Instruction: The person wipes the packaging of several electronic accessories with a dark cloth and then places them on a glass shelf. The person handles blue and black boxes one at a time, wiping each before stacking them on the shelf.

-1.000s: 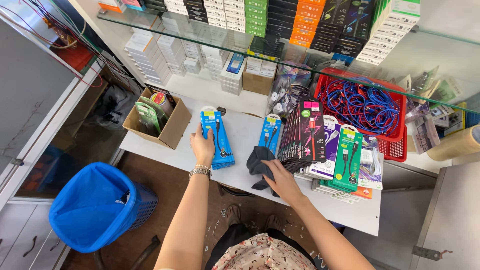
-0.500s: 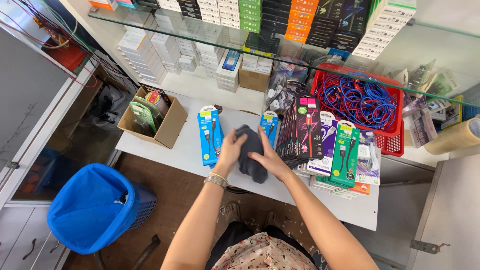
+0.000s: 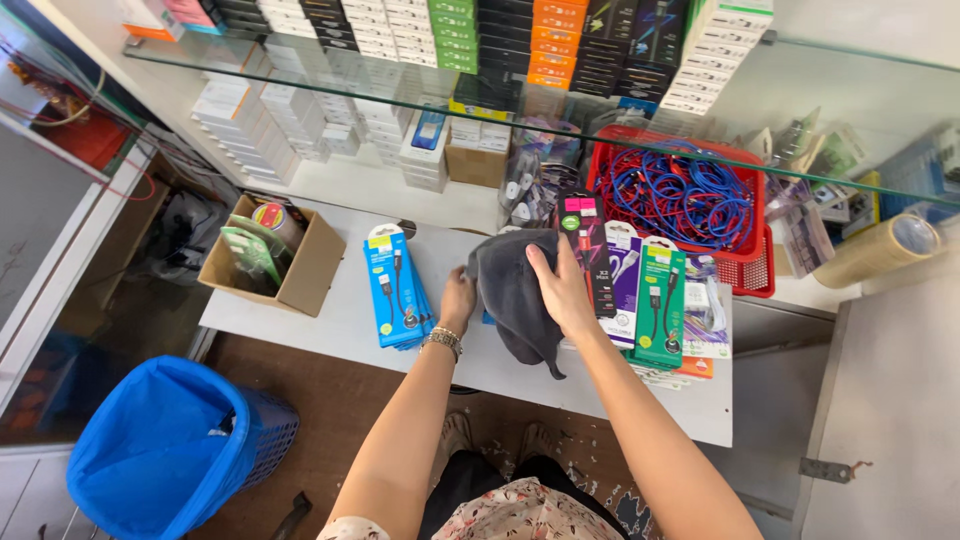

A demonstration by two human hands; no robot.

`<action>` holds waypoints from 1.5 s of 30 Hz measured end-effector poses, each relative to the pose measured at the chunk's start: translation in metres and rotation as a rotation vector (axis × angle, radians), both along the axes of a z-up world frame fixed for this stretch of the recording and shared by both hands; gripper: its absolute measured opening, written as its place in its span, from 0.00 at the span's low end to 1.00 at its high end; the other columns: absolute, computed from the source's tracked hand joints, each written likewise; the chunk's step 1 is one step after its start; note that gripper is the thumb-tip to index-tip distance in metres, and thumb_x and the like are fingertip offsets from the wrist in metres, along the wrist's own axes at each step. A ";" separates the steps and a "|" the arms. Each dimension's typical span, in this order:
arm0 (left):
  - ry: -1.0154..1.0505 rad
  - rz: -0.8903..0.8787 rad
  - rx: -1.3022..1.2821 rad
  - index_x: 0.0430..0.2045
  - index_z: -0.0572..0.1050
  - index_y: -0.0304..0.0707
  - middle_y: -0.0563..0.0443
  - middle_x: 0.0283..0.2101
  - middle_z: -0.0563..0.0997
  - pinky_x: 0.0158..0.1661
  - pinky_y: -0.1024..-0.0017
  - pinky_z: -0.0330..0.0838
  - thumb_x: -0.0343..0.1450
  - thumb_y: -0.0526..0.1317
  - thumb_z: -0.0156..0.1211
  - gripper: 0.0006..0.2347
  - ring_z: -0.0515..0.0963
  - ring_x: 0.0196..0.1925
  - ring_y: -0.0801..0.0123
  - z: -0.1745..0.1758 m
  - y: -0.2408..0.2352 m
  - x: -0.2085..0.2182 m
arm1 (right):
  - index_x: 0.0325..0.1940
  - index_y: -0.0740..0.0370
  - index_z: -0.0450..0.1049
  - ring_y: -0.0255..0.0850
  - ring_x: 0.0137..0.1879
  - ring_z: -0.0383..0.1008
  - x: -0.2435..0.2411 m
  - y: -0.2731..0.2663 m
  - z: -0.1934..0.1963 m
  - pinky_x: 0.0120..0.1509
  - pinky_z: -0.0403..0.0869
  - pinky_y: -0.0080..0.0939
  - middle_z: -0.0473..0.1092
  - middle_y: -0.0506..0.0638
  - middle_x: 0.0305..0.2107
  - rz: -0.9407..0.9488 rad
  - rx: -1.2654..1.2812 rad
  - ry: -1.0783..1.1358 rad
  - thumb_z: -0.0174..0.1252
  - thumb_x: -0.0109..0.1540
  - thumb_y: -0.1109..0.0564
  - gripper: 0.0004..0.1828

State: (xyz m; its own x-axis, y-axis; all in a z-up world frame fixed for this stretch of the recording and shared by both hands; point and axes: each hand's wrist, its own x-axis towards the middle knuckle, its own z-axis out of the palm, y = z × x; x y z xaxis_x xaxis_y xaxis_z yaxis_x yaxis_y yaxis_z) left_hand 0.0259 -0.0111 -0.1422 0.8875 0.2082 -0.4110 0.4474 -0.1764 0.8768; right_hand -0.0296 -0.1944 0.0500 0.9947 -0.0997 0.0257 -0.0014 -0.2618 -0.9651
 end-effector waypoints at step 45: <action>0.105 0.116 0.184 0.74 0.51 0.33 0.20 0.55 0.78 0.54 0.54 0.70 0.77 0.47 0.49 0.30 0.77 0.56 0.35 -0.062 -0.009 -0.100 | 0.59 0.70 0.64 0.66 0.56 0.72 -0.034 0.013 -0.077 0.56 0.70 0.53 0.73 0.69 0.46 0.117 -0.254 -0.052 0.59 0.65 0.49 0.26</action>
